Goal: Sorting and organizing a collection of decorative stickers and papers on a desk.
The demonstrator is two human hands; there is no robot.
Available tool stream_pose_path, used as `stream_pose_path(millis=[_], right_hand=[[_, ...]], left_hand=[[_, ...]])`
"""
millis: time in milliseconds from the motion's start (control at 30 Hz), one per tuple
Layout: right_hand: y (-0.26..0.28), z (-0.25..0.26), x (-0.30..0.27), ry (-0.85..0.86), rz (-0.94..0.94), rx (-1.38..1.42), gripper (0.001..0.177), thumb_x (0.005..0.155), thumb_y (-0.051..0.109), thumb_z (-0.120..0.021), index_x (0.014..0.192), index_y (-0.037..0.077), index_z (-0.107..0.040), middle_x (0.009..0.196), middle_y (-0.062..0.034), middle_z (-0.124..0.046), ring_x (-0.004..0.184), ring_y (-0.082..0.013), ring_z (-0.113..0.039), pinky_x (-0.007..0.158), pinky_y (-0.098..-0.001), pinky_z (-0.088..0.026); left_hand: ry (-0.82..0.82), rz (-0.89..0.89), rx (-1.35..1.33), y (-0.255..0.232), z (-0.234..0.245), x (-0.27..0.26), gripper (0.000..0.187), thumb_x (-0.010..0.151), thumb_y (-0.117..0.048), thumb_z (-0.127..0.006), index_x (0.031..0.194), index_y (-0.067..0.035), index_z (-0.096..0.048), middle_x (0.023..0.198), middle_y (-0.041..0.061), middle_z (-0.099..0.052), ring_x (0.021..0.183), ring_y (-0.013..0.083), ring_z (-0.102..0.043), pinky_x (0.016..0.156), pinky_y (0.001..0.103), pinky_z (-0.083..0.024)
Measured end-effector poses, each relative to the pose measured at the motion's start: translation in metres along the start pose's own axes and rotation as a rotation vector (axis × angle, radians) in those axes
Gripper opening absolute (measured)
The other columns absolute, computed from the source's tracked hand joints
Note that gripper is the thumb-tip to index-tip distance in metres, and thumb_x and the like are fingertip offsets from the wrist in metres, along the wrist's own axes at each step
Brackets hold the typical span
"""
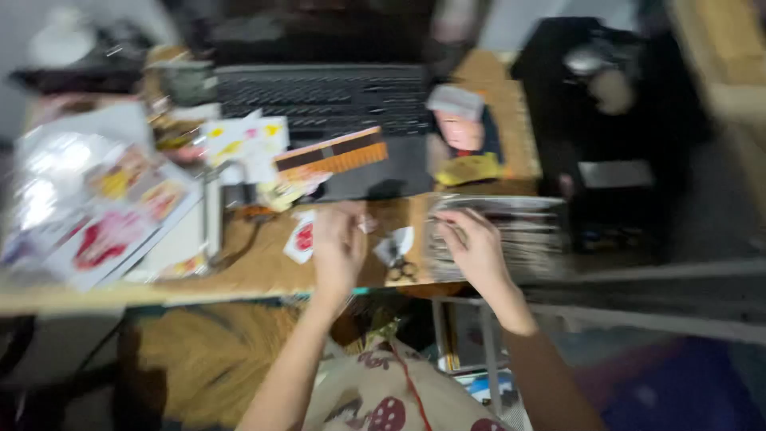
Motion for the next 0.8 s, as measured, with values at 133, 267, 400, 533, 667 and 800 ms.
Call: stream_pose_path(millis=[133,267,400,533,667,800], right_hand=[[0.045,-0.081,0.018,0.216,-0.114,0.045,0.017,0.091,0.012,-0.074,0.107,0.009,-0.076,0.098,-0.0102,-0.075,0.081,-0.0269,-0.073,0.07,-0.0349,-0.056],[0.105,-0.161,0.016,0.341,0.06,0.233,0.017,0.089,0.01,-0.073,0.105,0.008,-0.076,0.104,-0.0077,-0.077,0.089,-0.0198,-0.075,0.075,-0.0297,-0.058],[0.126,-0.279,-0.005,0.596,-0.166,0.636,0.018,0.093,0.008,-0.071,0.11,0.003,-0.076,0.104,-0.007,-0.078,0.095,-0.0157,-0.071,0.082,-0.0296,-0.058],[0.198,-0.355,-0.006,0.834,-0.353,0.854,0.035,0.093,0.009,-0.067,0.126,0.0,-0.068,0.119,-0.0091,-0.074,0.107,-0.016,-0.072,0.095,-0.0289,-0.058],[0.214,-0.441,-0.009,0.785,-0.896,1.175,0.05,0.094,0.001,-0.062,0.142,0.001,-0.045,0.133,-0.0163,-0.057,0.121,-0.0243,-0.063,0.106,-0.0333,-0.053],[0.19,-0.506,-0.012,0.451,-1.288,1.323,0.038,0.098,-0.003,-0.056,0.131,0.004,-0.04,0.122,-0.0243,-0.057,0.116,-0.0353,-0.062,0.106,-0.0452,-0.054]], left_hand=[[-0.229,0.106,0.158,0.048,0.117,-0.008,0.03,0.084,0.008,-0.064,0.111,-0.003,-0.066,0.115,0.014,-0.066,0.111,0.0339,-0.058,0.099,0.043,-0.047],[-0.387,0.341,0.405,0.131,0.219,-0.044,0.037,0.089,0.0,-0.068,0.125,-0.004,-0.063,0.125,0.017,-0.06,0.121,0.0364,-0.053,0.106,0.046,-0.04],[-0.449,0.578,0.639,0.203,0.299,-0.076,0.053,0.088,-0.012,-0.074,0.137,-0.004,-0.056,0.139,0.02,-0.054,0.127,0.0402,-0.044,0.104,0.054,-0.034],[-0.423,0.613,0.789,0.259,0.343,-0.073,0.065,0.085,-0.021,-0.077,0.14,0.0,-0.051,0.142,0.022,-0.052,0.128,0.0407,-0.04,0.1,0.058,-0.029],[-0.299,0.727,0.795,0.288,0.359,-0.057,0.073,0.084,-0.032,-0.079,0.141,0.002,-0.048,0.129,0.02,-0.059,0.123,0.0376,-0.043,0.096,0.055,-0.026],[-0.226,0.852,0.641,0.309,0.36,-0.052,0.077,0.078,-0.034,-0.08,0.142,-0.002,-0.049,0.103,0.013,-0.069,0.115,0.0335,-0.05,0.095,0.051,-0.027]])
Point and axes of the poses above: each hand's wrist, its own x-axis towards the middle knuckle, its own z-axis out of the back of the hand, y = z × x, the point moved 8 cm from there along x, towards the middle knuckle
